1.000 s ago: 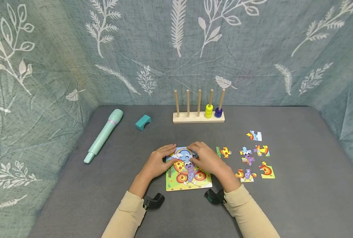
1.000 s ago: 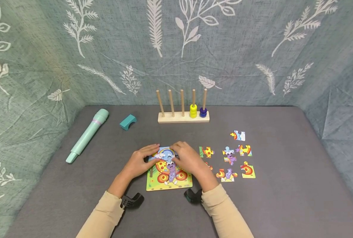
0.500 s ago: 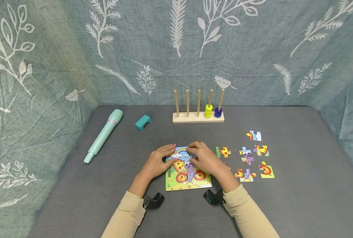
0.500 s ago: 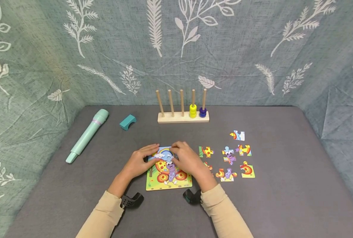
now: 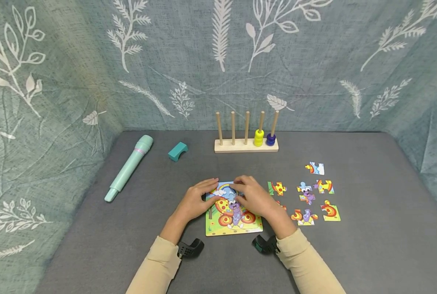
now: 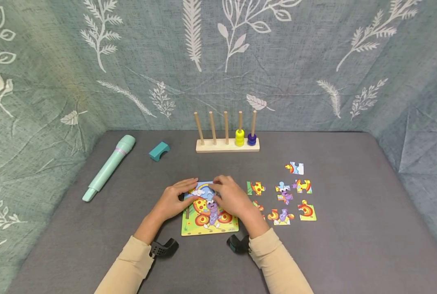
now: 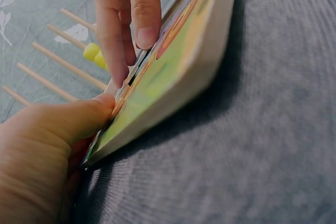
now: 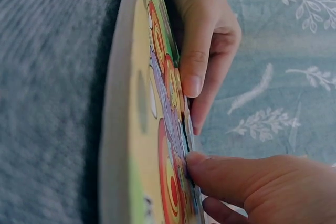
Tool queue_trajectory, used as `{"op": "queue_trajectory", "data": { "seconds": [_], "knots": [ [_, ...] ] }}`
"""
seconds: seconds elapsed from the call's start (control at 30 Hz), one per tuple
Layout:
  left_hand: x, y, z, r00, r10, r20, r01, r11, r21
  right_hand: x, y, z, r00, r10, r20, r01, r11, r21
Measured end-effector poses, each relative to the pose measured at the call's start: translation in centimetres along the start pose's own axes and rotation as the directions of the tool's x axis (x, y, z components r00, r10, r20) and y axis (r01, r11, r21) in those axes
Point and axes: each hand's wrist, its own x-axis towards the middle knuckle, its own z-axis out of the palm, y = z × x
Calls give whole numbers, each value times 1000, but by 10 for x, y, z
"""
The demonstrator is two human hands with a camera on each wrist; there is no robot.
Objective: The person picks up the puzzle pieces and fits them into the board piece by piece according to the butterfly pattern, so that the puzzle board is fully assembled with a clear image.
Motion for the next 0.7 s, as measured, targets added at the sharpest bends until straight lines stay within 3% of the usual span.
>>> {"op": "queue_trajectory", "data": {
  "seconds": [0.4,0.7],
  "knots": [
    [8,8,-1,999,-36,32,38,998,-49,0,3,-1,999,4,39,-3,1000,-14],
    [23,15,5,994,18,104,-14,999,-40,-1,4,0,1000,-5,29,4,1000,24]
  ]
}}
